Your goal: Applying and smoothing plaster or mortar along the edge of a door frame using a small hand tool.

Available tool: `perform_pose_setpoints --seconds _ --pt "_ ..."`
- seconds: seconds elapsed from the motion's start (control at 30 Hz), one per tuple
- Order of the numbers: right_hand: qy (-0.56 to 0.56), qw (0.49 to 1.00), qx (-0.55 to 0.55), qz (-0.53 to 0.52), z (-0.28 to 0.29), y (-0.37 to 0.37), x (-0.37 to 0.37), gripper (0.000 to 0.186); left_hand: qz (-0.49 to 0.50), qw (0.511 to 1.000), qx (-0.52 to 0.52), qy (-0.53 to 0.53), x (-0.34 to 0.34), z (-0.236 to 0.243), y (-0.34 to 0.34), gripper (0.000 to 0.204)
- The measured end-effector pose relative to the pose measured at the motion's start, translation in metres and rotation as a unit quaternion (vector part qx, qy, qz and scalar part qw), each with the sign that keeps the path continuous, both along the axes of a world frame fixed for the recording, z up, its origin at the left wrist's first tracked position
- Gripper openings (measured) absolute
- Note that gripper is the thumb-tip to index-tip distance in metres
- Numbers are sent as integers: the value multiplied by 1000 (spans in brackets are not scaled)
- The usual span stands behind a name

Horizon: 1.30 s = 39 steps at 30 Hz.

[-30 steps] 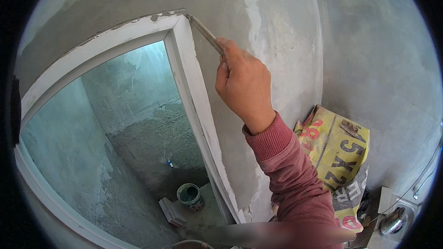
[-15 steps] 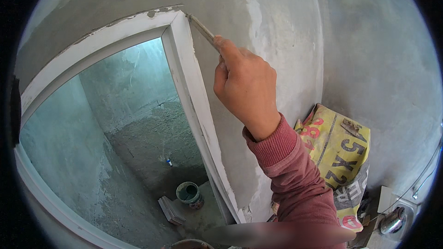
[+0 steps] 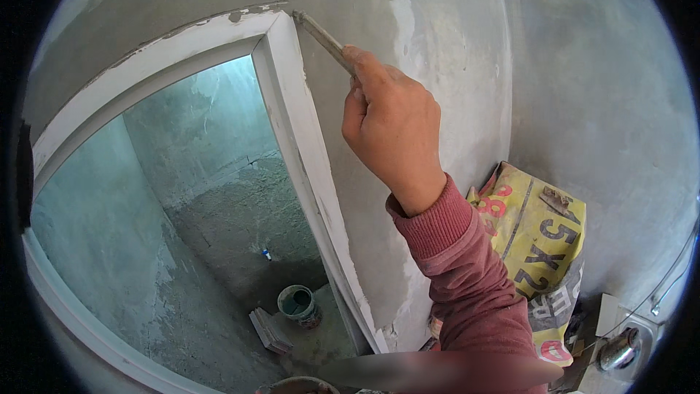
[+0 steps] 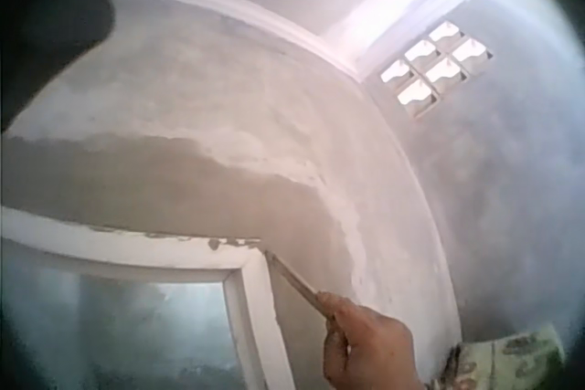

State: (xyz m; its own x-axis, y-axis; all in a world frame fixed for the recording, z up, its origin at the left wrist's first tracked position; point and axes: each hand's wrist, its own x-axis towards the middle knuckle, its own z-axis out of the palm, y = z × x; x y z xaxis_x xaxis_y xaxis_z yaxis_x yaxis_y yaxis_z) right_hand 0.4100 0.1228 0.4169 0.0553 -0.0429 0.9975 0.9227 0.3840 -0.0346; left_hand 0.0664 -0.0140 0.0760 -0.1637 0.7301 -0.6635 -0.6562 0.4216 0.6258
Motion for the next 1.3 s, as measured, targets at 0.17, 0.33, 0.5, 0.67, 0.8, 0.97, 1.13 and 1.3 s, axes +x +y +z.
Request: perform_pose_setpoints --seconds 0.17,0.33,0.5,0.67,0.8,0.97,1.13,1.3 --pt "-1 1000 -10 -17 0 -1 0 36 -3 999 -10 -42 -11 -18 2 34" --pt "-14 1000 -5 -24 2 -5 -5 29 -34 999 13 -28 -9 -21 0 34" --pt "-24 999 5 -22 0 -6 -4 31 -31 998 36 -45 -15 -31 2 33" --pt "-18 1000 -12 -19 -3 -9 -7 31 -48 996 36 -63 -16 -25 1 33" --pt "-15 999 -26 -11 -6 -9 -8 31 -60 996 60 9 -12 -27 0 32" --pt "-17 1000 -18 -1 -11 -9 -10 31 -3 1000 21 3 -1 -17 -1 33" --pt "-17 999 -36 -18 -11 -7 -3 39 16 1000 -8 7 -6 -26 -2 38" --pt "20 999 -11 40 -9 -9 1 36 -37 997 63 6 -6 -23 -4 43"
